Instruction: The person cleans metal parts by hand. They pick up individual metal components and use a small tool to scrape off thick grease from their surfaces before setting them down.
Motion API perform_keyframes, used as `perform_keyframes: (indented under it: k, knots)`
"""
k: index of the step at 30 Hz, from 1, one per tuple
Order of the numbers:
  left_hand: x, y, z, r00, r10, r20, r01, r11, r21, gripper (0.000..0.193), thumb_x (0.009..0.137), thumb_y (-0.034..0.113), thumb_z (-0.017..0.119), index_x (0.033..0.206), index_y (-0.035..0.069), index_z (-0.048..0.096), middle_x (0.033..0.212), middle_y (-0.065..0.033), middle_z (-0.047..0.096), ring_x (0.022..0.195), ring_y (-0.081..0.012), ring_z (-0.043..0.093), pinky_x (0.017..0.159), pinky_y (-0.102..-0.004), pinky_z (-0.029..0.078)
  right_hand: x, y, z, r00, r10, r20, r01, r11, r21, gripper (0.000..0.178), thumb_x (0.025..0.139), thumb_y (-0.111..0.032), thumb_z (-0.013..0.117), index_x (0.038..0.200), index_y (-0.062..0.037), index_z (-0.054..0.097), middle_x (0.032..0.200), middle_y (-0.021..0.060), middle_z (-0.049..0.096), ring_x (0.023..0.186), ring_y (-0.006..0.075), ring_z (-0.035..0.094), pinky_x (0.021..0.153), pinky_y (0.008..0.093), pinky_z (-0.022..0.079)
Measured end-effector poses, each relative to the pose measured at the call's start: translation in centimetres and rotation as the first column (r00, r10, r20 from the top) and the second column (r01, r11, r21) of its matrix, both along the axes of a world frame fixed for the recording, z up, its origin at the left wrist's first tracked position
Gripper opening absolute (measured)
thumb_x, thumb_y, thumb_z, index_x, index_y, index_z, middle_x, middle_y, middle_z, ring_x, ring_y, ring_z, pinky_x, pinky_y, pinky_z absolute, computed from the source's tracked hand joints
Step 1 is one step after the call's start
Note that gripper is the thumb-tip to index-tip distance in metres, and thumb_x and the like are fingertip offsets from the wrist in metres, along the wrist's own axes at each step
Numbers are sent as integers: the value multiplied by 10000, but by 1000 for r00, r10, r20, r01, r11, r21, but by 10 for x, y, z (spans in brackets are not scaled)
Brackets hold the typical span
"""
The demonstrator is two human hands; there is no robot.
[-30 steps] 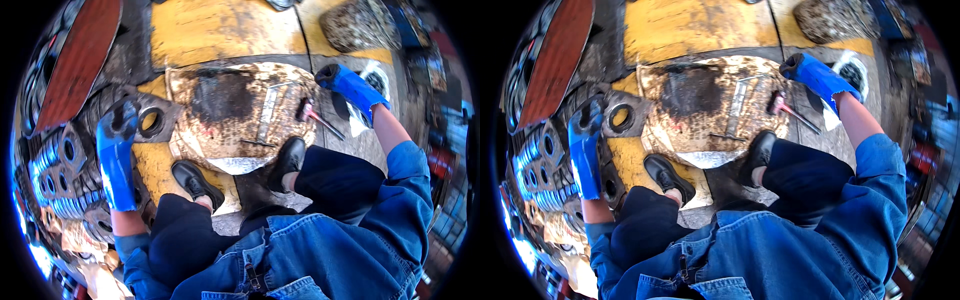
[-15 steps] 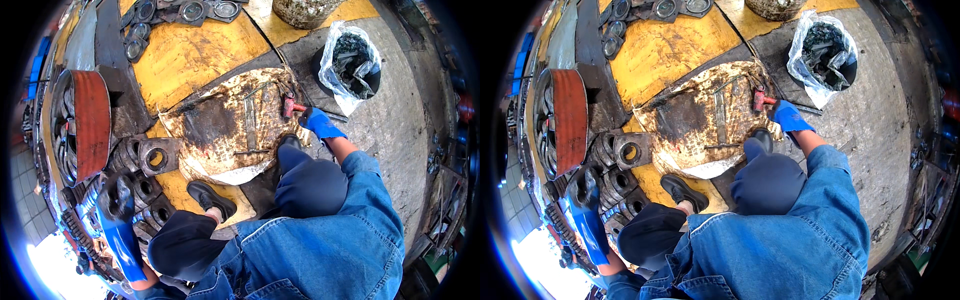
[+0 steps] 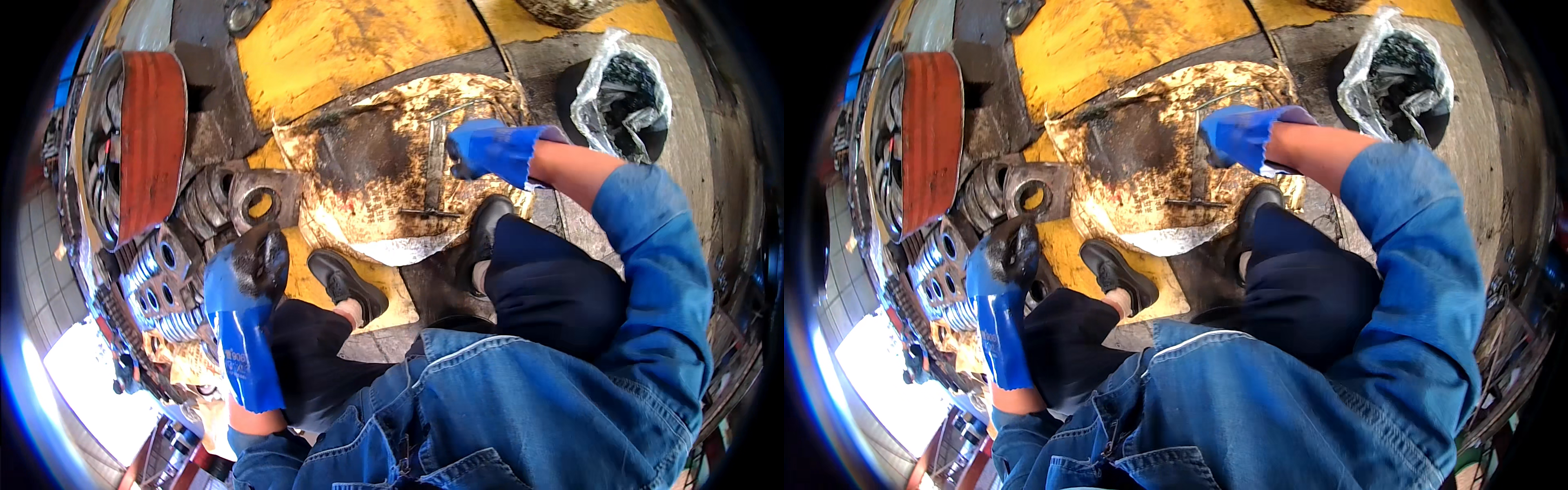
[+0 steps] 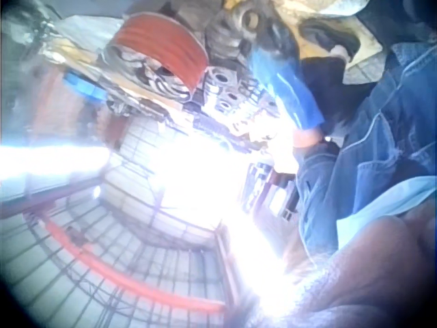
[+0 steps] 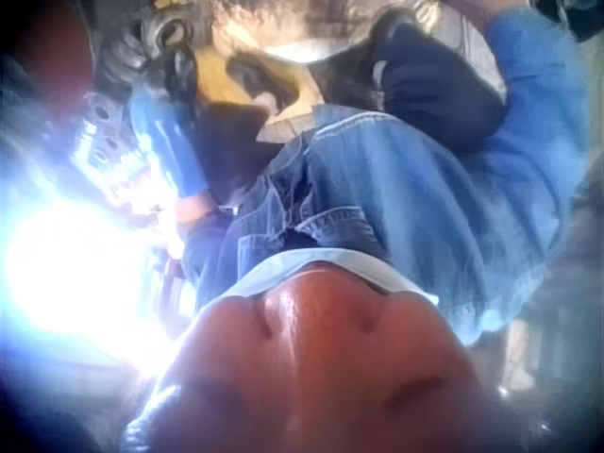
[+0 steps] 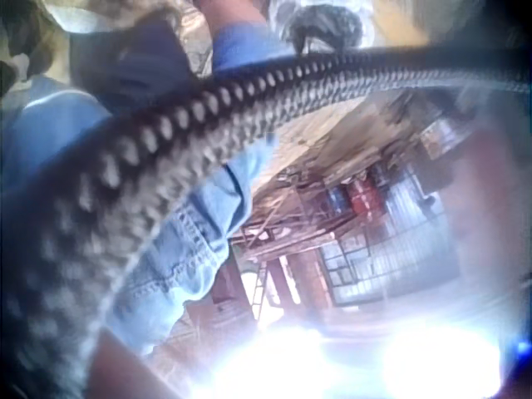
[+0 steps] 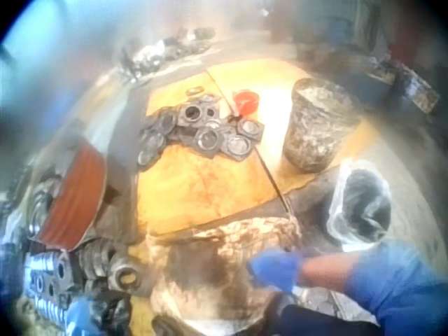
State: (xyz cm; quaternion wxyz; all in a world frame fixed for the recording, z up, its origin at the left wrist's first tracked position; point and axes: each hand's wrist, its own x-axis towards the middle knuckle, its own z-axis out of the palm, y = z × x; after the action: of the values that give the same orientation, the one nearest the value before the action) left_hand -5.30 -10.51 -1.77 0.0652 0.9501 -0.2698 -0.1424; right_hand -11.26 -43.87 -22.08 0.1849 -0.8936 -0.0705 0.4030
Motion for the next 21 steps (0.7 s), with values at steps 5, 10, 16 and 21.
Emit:
perform_keyframes:
  k: [5,10,16,21]
  knots:
    - [1,5,-4,999,-25,28,25,1000,8,213,828,198,639,1017,107,674,867,-180,675,803,-353,660,707,-400,523,-18,66,-30,933,353,74,-356,934,20,198,699,-259,690,745,-66,692,701,106,647,629,287,608,530,423,469]
    - [-3,35,-15,998,-52,-20,51,996,-75,204,826,214,629,996,112,672,846,-179,671,770,-353,657,687,-404,522,-46,166,-132,966,252,-56,-257,915,-311,149,571,-180,745,716,-150,727,726,53,666,642,245,623,423,391,344]
    - [-18,40,4,997,-61,-54,62,998,12,219,722,230,653,886,85,655,716,-119,662,662,-337,640,568,-469,444,-5,201,-50,926,312,-211,-346,926,-148,273,552,-225,757,804,-121,734,827,96,697,796,261,685,549,428,493]
    - [-46,63,-26,994,-49,-95,30,981,-194,157,695,206,640,817,109,660,673,-78,658,635,-298,644,495,-449,381,-28,225,-97,997,71,-5,-70,968,-242,433,528,-377,795,872,-120,740,919,98,709,905,270,686,651,419,534]
